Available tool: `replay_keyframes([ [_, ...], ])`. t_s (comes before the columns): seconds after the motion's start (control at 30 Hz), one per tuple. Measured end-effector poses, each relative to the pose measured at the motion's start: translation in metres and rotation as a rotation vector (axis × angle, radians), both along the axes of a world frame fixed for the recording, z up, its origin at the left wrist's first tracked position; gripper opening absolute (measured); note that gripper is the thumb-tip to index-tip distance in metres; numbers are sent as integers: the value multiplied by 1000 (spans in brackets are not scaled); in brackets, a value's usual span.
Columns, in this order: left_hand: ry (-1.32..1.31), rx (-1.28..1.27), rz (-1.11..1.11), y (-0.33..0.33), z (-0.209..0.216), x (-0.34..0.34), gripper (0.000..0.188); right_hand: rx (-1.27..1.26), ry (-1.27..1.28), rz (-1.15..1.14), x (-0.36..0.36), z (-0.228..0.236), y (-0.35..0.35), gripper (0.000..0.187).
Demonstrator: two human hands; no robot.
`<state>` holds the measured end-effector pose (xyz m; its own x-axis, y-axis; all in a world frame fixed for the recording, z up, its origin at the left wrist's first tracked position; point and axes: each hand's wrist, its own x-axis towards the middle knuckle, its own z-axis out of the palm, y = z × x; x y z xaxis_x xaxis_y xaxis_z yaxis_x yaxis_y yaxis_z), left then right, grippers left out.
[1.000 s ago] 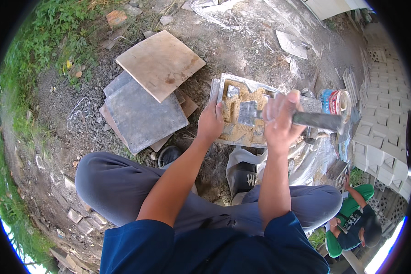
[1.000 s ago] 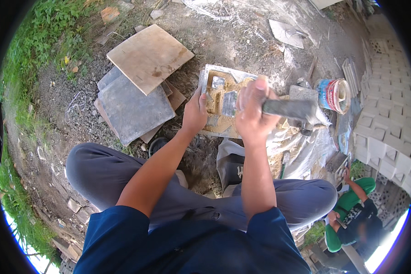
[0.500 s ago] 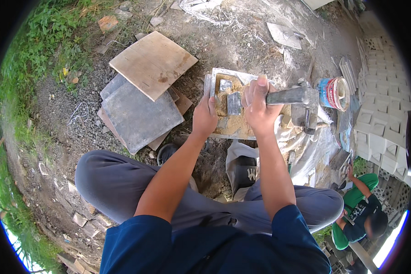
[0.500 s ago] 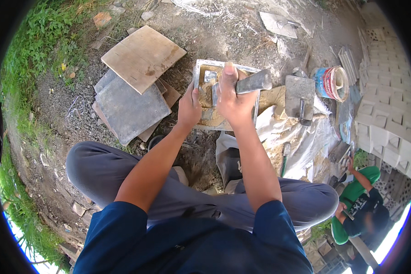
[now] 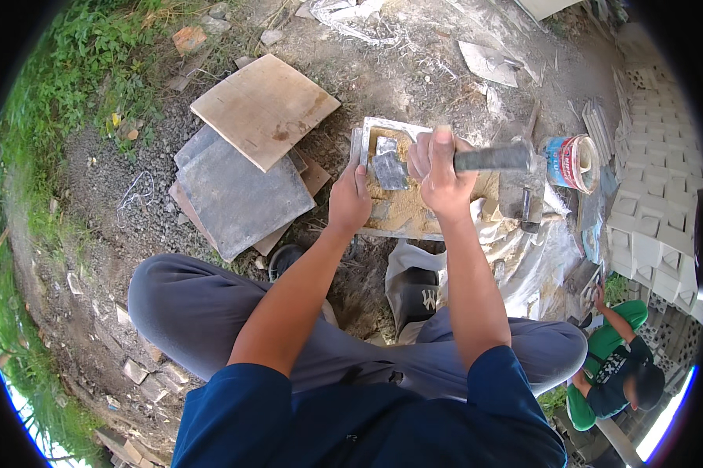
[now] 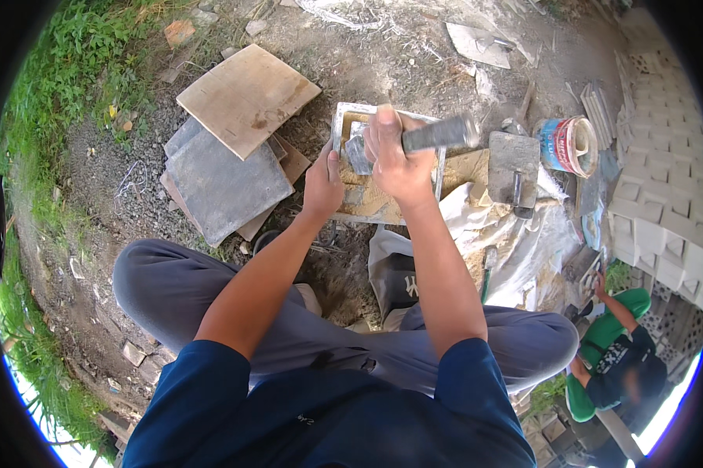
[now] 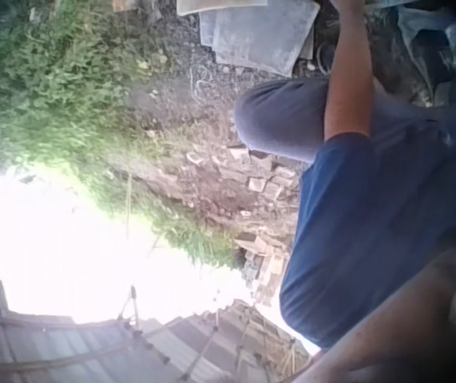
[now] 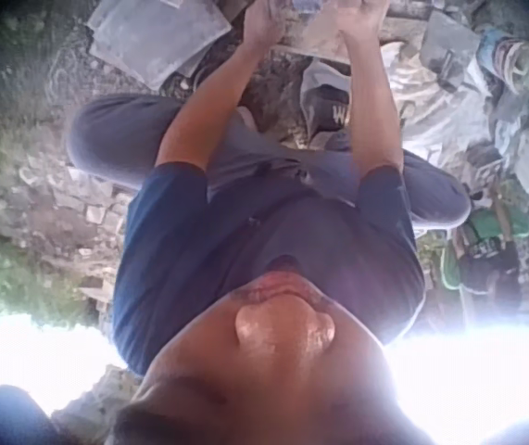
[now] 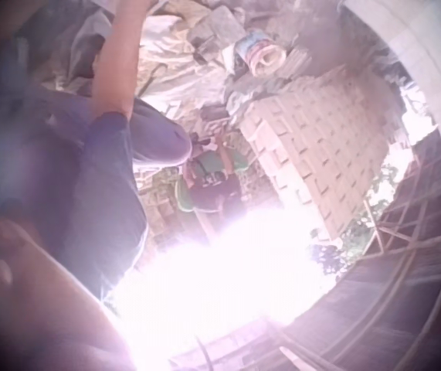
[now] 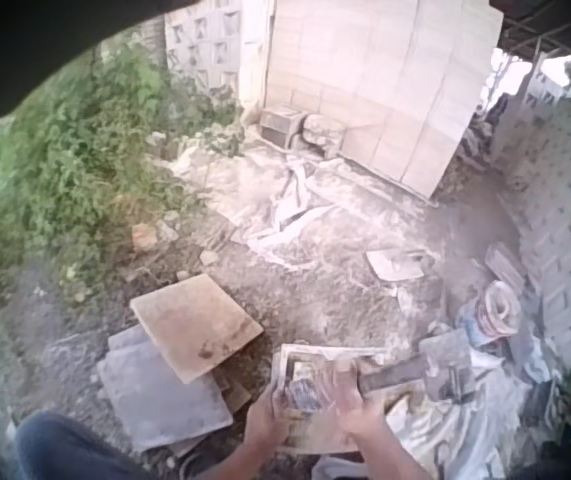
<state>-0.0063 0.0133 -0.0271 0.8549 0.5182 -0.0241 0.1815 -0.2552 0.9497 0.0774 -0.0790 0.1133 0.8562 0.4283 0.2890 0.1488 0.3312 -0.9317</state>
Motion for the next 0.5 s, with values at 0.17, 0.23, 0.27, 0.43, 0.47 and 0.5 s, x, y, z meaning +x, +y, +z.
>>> replay_keyframes([
  [0.17, -1, -14, -1, 6, -5, -6, 44, -181, -7, 79, 13, 27, 4, 48],
  [0.23, 24, -19, -8, 2, -2, -4, 45, -175, -101, 88, 15, 24, -2, 48],
  [0.27, 42, -18, -11, 0, 1, -4, 45, -174, 13, 96, 18, 23, -1, 47],
  [0.43, 5, -7, -1, 0, -5, -8, 46, -104, 4, 195, 26, 35, -3, 46],
  [0.47, 10, -7, 2, 1, -4, -7, 46, -62, -111, 229, 29, 34, -5, 46],
  [0.5, 22, -22, -8, -2, 1, -5, 46, -122, 27, 196, 28, 6, -5, 47],
])
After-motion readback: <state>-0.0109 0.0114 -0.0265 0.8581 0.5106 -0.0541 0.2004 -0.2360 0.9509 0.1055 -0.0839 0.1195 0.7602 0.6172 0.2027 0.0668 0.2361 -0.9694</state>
